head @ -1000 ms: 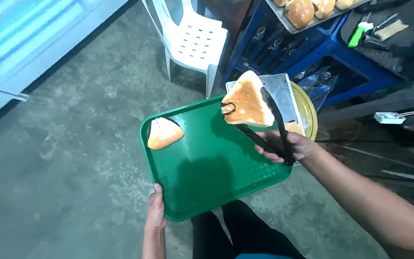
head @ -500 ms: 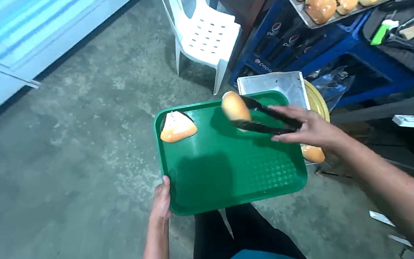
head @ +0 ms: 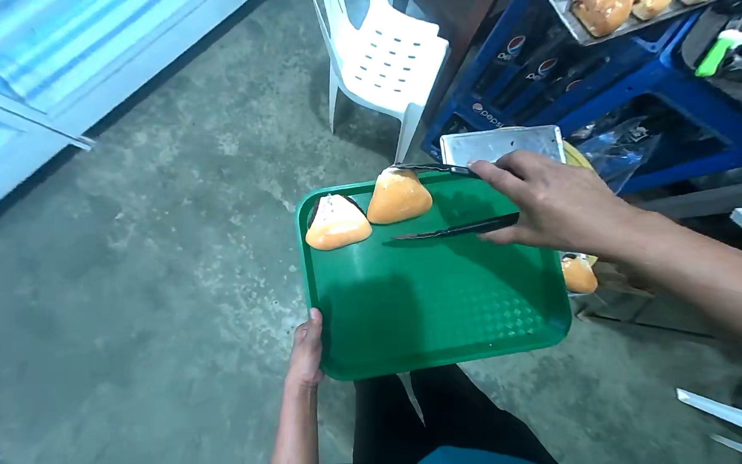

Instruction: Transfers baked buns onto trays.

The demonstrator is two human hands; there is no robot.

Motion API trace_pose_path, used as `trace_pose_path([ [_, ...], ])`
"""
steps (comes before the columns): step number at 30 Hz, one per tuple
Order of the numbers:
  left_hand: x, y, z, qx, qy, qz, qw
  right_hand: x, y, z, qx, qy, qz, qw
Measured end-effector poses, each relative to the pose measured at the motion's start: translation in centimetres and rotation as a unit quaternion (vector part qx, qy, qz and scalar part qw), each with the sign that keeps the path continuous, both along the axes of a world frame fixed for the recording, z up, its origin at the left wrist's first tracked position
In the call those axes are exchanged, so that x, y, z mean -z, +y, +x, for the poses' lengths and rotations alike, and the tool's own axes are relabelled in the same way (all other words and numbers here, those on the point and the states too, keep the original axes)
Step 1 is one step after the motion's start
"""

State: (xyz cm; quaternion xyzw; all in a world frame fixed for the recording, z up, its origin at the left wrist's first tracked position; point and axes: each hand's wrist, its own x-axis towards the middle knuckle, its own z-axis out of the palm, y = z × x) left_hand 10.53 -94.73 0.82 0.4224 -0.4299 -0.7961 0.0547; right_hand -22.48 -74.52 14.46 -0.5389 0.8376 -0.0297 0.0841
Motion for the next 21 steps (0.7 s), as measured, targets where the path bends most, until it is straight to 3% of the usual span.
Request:
trace_pose_path([
  [9,-0.5,0.4,-0.8,0.011,0.009,-0.007,1.0,-0.8,-3.2,1.8,-0.019,0.013,0.009,1.0],
  [15,-0.4,1.0,-1.6,0.022,-0.009,-0.01,1.0,0.6,-7.2,4.0,0.043,-0.047,0.124,0.99],
  [21,0.0,0.8,-0.9,0.011,-0.004,-0.005,1.0,3.5,-5.6,5.1,-0.002,0.025,0.003,1.0],
])
